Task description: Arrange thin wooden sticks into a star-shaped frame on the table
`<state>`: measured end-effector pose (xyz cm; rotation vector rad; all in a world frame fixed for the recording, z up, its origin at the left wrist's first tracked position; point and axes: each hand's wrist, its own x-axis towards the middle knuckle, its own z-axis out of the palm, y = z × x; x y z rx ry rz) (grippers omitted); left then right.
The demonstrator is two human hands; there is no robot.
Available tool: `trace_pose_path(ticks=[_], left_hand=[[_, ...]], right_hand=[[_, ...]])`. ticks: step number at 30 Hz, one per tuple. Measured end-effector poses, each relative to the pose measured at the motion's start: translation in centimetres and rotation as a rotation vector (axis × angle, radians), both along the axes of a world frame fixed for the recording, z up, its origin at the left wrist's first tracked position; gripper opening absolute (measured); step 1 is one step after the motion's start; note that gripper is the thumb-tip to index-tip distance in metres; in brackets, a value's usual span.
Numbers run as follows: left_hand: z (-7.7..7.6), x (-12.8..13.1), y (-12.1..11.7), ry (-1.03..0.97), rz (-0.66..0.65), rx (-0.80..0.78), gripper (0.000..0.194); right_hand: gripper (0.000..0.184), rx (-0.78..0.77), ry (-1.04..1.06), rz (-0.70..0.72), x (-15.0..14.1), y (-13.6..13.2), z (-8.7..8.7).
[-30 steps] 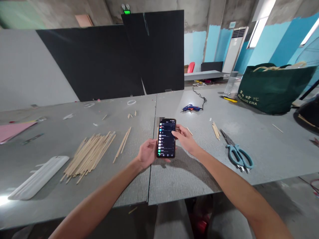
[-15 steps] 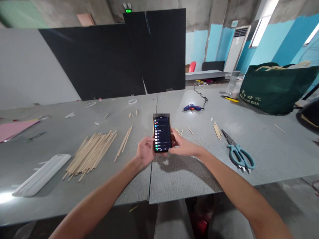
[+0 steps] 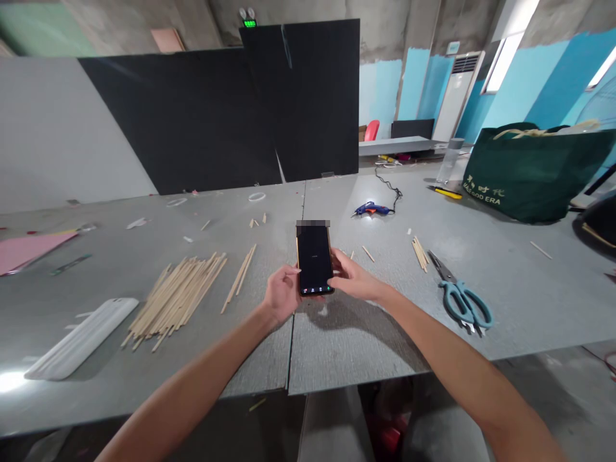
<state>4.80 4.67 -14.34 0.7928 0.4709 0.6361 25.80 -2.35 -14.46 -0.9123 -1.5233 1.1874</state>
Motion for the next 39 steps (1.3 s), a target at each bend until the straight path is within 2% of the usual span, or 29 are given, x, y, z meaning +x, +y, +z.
trace_pose_path(ticks=[6,11,17,23,27,31,35,39], left_hand=[[-1.1,-0.1,-0.1,-0.069,-0.178,0.068,0.071],[-1.8,0.0,-0.2,-0.052,-0.225,0.115,0.068],[-1.8,0.0,-0.1,-0.014,-0.216,0.134,0.064],[-1.5,0.0,-0.3,-0.031,-0.223,0.143,0.065],[-1.2,0.1,-0.4,-0.017,-0.196,0.115,0.067],[-0.9,0.3,-0.4,-0.017,-0.083,0.078,0.068],[-0.5,0.4,-0.5,-0.013,0.036,0.058,0.066],[-0.1,0.6,-0.6,0.006,0.091,0.033,0.065]], right_hand=[[0.044,0.032,0.081,-0.264,0.3,0.7,-0.1],[0.033,0.017,0.08,-0.418,0.5,0.9,-0.1],[0.038,0.008,0.097,-0.482,0.4,1.2,-0.6],[0.037,-0.02,0.102,-0.449,0.4,1.1,-0.2],[0.04,0.02,0.052,-0.431,0.5,1.2,-0.5],[0.049,0.173,-0.083,-0.51,0.5,1.2,-1.4],[0.05,0.535,-0.443,-0.624,0.2,0.3,-1.5],[0.057,0.85,-0.679,-0.54,-0.4,-0.6,-0.9]])
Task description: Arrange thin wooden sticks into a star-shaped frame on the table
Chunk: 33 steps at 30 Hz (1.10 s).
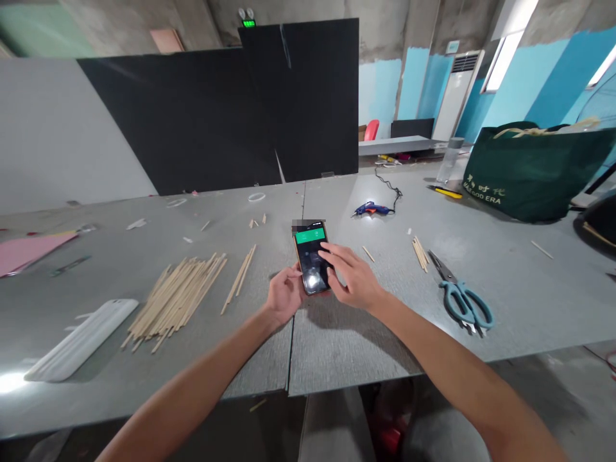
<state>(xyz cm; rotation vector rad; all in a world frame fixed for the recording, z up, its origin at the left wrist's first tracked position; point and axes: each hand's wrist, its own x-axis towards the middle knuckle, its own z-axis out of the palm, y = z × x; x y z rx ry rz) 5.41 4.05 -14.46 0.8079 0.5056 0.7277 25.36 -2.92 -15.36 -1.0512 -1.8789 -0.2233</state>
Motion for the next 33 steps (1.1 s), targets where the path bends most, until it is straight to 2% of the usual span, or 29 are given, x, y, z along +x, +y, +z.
trace_pose_path(ticks=[4,8,15,19,23,27,31,33], left_hand=[[-0.1,0.2,0.0,0.0,0.022,-0.009,0.066],[-0.3,0.2,0.0,0.002,0.029,-0.015,0.066],[-0.5,0.1,0.3,-0.008,0.037,-0.021,0.062],[-0.4,-0.2,1.0,-0.035,0.063,-0.033,0.058],[0.1,-0.5,1.4,-0.047,0.067,-0.039,0.059],[0.4,-0.5,1.3,-0.021,0.12,-0.047,0.05],[0.5,-0.5,1.1,-0.023,0.073,-0.048,0.061],[0.5,-0.5,0.9,-0.027,0.045,-0.046,0.067]], right_hand=[[0.067,0.048,-0.127,0.043,-0.3,-0.1,0.0],[0.066,0.025,-0.209,0.035,-0.3,0.0,0.0],[0.052,-0.221,-0.264,0.024,-0.8,-0.3,0.4],[0.046,-0.268,-0.247,0.083,-1.0,-0.2,0.1],[0.038,-0.256,-0.188,0.146,-1.0,-0.3,-0.2],[0.028,-0.252,-0.088,0.179,-0.7,-0.8,0.2],[0.03,-0.131,0.153,0.066,-0.2,-0.8,0.7],[0.036,-0.152,0.312,-0.033,0.0,-0.3,0.6]])
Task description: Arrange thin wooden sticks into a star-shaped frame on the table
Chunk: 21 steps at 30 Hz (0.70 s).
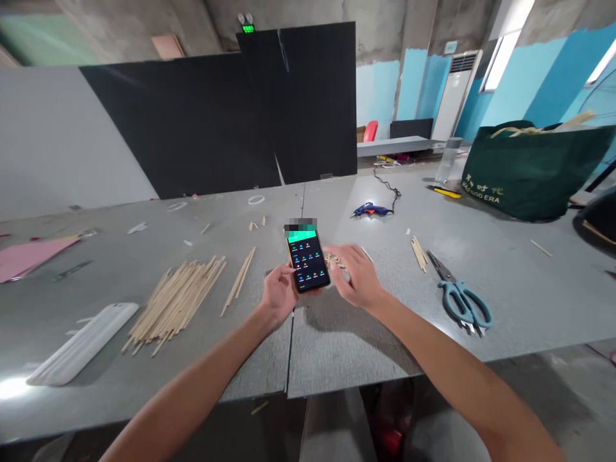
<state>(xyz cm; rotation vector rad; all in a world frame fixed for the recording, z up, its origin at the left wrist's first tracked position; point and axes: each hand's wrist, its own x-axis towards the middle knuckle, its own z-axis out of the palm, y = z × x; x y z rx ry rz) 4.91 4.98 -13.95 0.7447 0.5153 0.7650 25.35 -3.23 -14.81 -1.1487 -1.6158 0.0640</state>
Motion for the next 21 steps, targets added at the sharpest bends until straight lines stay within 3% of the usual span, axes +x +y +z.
trace_pose_path(ticks=[3,7,21], left_hand=[[0.0,0.0,-0.4,0.015,-0.035,0.015,0.071],[-0.2,0.0,-0.9,0.036,-0.099,0.042,0.075],[-1.2,0.0,-0.7,0.068,-0.171,0.076,0.075]], right_hand=[[0.048,-0.194,0.298,-0.023,-0.1,1.0,-0.8],[0.05,-0.392,0.571,0.135,-0.7,2.0,-1.6],[0.039,-0.434,0.566,0.15,-1.1,1.5,-1.1]])
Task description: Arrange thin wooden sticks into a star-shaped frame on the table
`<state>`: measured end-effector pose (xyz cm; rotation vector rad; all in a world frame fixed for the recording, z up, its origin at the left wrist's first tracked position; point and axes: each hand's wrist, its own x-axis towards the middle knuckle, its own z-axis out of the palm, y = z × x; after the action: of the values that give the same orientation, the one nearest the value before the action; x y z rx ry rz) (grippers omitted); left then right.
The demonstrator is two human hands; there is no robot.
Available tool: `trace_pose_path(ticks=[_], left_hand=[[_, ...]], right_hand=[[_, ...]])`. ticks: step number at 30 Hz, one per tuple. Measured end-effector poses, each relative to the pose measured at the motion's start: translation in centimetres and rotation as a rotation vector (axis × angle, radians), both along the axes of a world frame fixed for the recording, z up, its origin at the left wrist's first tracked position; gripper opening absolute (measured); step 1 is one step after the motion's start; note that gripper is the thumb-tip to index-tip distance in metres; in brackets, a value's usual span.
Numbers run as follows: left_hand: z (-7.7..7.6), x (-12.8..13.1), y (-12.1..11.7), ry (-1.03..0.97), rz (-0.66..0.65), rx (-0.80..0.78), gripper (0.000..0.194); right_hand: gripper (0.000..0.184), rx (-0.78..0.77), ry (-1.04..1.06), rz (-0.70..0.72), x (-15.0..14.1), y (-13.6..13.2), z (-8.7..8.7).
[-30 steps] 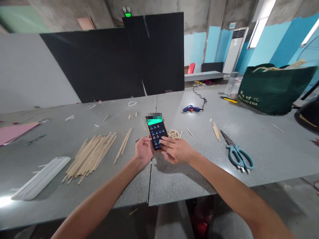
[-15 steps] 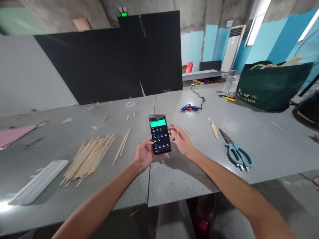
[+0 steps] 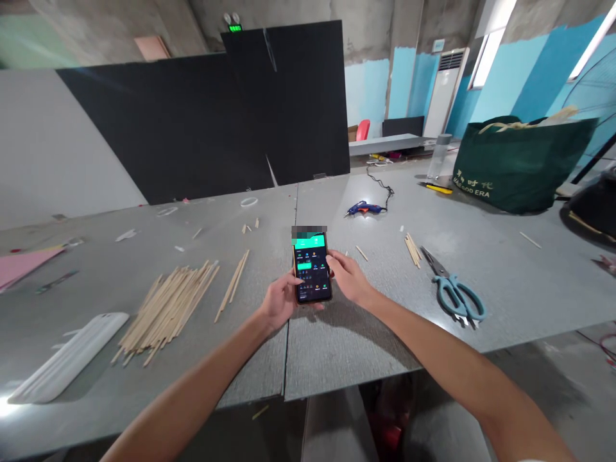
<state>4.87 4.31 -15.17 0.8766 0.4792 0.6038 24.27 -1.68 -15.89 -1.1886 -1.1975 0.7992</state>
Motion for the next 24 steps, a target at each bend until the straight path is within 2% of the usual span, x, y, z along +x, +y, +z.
trace_pose_path(ticks=[5,10,14,17,21,24], left_hand=[[0.18,0.1,-0.08,0.054,-0.016,0.025,0.074],[0.41,-0.12,0.1,-0.016,-0.037,-0.074,0.069],[0.53,-0.2,0.07,-0.023,-0.021,-0.095,0.069],[0.46,-0.13,-0.03,-0.031,-0.028,-0.072,0.072],[0.3,-0.13,-0.12,-0.041,-0.051,-0.013,0.081],[0.14,-0.3,-0.08,-0.028,-0.075,0.035,0.084]], right_hand=[[0.04,0.005,0.0,-0.007,-0.01,0.07,-0.15],[0.042,-0.006,0.014,-0.002,-0.01,0.32,-0.4],[0.042,-0.009,-0.032,-0.004,0.17,0.31,-0.35],[0.044,0.003,-0.115,0.018,0.18,0.06,-0.27],[0.068,0.025,-0.151,0.088,-0.02,-0.29,-0.32],[0.058,0.043,-0.046,0.138,-0.01,-0.25,-0.24]])
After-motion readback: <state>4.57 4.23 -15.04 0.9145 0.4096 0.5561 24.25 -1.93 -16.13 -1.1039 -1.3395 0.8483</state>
